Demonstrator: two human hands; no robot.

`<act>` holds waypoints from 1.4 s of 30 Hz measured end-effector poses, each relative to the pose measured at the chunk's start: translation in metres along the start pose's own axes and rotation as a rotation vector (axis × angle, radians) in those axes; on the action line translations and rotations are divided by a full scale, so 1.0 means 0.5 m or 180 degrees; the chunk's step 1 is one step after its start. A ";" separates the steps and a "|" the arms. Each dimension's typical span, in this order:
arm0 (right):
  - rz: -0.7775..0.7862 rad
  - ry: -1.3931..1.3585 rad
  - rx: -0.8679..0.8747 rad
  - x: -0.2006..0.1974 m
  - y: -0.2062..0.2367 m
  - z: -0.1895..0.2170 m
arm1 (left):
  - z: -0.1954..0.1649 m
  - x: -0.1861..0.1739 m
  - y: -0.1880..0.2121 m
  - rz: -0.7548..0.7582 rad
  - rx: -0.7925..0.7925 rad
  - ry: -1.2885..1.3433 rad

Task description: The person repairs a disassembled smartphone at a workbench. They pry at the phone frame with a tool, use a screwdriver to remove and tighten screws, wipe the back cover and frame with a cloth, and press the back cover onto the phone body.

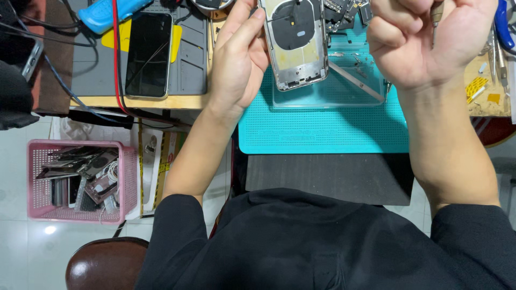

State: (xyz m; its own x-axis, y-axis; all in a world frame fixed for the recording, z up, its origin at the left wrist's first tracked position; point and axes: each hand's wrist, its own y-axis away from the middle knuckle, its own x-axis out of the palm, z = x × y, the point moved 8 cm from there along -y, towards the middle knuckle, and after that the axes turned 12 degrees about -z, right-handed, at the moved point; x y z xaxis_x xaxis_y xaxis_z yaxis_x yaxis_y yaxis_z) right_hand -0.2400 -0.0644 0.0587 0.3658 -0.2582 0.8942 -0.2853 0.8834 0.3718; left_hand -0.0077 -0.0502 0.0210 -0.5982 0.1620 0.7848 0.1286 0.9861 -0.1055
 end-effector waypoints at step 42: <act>0.1982 0.6466 -0.4863 0.204 0.168 -0.090 | 0.026 0.011 -0.006 0.0194 -0.0101 -0.0452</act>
State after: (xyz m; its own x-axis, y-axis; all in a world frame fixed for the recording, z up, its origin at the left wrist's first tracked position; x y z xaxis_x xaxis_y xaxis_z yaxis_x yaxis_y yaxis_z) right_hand -0.1869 0.0009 0.1699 0.6972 -0.3289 -0.6370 -0.4728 0.4571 -0.7534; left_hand -0.0216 -0.0521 0.0177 -0.6941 0.2276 0.6829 0.1919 0.9729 -0.1292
